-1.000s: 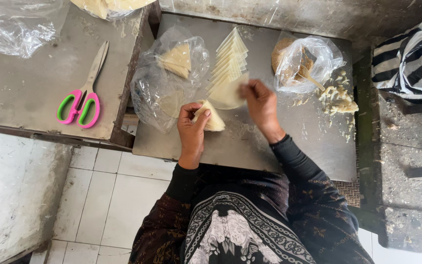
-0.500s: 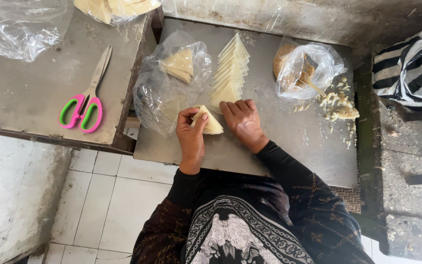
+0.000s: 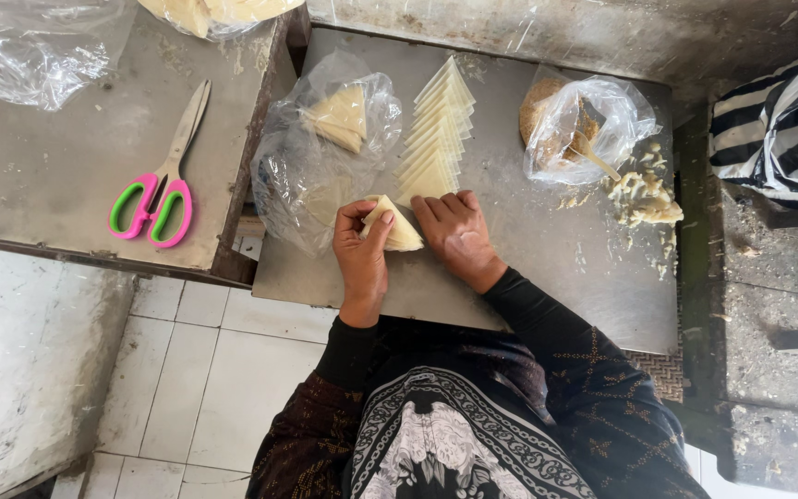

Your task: The person separates thin triangular wrappers from a stack and arranges them into a new overlapping column on a metal surface by hand.

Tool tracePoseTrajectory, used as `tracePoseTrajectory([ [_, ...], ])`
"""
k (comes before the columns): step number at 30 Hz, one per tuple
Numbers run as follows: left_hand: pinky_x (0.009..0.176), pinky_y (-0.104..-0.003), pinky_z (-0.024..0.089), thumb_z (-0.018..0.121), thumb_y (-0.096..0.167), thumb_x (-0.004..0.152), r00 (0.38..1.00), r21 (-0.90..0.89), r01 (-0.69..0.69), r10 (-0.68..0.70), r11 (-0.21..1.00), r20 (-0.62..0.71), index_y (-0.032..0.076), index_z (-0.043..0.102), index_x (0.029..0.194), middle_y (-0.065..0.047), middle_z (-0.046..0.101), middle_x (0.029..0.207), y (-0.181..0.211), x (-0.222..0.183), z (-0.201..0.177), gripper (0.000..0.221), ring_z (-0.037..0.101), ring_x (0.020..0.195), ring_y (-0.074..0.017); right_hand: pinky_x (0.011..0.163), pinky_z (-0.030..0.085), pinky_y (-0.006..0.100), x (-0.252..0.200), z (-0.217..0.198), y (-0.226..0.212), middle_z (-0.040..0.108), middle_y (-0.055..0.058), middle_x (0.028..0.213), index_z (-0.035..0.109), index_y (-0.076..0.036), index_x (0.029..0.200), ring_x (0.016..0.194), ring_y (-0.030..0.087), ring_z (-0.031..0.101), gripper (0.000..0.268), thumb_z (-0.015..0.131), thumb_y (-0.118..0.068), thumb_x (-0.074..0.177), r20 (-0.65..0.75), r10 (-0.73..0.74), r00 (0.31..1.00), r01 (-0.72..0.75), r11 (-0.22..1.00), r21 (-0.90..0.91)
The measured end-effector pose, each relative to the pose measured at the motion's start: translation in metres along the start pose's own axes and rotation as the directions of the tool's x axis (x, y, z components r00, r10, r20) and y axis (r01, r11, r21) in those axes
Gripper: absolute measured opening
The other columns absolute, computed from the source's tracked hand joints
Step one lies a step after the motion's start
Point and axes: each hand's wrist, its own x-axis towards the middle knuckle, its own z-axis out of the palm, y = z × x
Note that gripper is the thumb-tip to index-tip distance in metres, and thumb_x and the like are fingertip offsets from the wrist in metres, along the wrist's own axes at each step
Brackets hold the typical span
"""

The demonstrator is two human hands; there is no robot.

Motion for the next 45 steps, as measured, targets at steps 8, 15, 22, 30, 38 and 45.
tracePoseTrajectory([
  [8,0.097,-0.024,0.051,0.072,0.001,0.096,0.994,0.042,-0.001,-0.003,0.999,0.113,0.002,0.066,0.121,-0.005,0.066,0.118,-0.003,-0.001,0.0,0.025,0.06,0.109,-0.0107,0.082,0.057,0.034,-0.001,-0.006,0.007,0.076,0.009,0.103,0.069,-0.005,0.123,0.088,0.02,0.075,0.019,0.061,-0.006,0.106,0.101,0.562,0.821,-0.518,0.657,0.548],
  [15,0.099,-0.023,0.05,0.066,0.001,0.1,0.976,0.14,-0.042,0.01,0.989,0.219,0.0,0.066,0.126,-0.006,0.067,0.123,-0.002,-0.004,0.001,0.026,0.059,0.115,-0.0098,0.086,0.058,0.031,-0.014,-0.023,-0.011,0.071,0.008,0.114,0.068,-0.004,0.125,0.1,0.015,0.071,0.039,0.082,-0.005,0.088,0.177,0.426,0.887,-0.394,0.5,0.771],
  [22,0.091,-0.025,0.053,0.073,-0.002,0.096,0.959,0.177,-0.072,0.019,0.982,0.283,0.0,0.066,0.124,-0.005,0.065,0.117,0.002,-0.007,0.004,0.029,0.062,0.107,-0.0103,0.086,0.058,0.028,-0.024,-0.017,-0.016,0.073,0.007,0.111,0.07,-0.005,0.123,0.098,0.014,0.072,0.039,0.084,-0.008,0.087,0.161,0.482,0.861,-0.418,0.49,0.765],
  [30,0.091,-0.025,0.053,0.076,0.0,0.093,0.948,0.278,-0.135,0.043,0.951,0.314,0.002,0.066,0.117,-0.004,0.067,0.111,0.004,-0.011,0.004,0.026,0.063,0.105,-0.0112,0.081,0.057,0.027,-0.046,0.008,-0.014,0.075,0.004,0.1,0.072,-0.001,0.118,0.09,0.008,0.067,0.018,0.071,-0.006,0.1,0.271,0.587,0.763,-0.498,0.268,0.825],
  [38,0.094,-0.026,0.053,0.076,-0.001,0.093,0.947,0.159,-0.059,0.005,0.986,0.32,0.003,0.066,0.115,-0.005,0.068,0.112,0.001,-0.006,0.005,0.024,0.063,0.107,-0.0126,0.083,0.055,0.027,-0.049,0.018,0.004,0.072,0.003,0.1,0.067,0.001,0.113,0.089,0.008,0.064,0.014,0.063,-0.006,0.102,0.483,0.587,0.65,-0.393,-0.284,0.874],
  [45,0.087,-0.024,0.054,0.078,0.001,0.092,0.939,0.271,-0.098,-0.002,0.958,0.345,0.003,0.065,0.116,-0.003,0.067,0.107,0.011,-0.012,0.009,0.027,0.063,0.099,-0.0097,0.077,0.051,0.022,-0.05,0.005,-0.007,0.071,0.002,0.101,0.071,0.001,0.12,0.089,0.005,0.06,0.018,0.066,-0.004,0.103,0.37,0.561,0.74,-0.478,0.053,0.877],
])
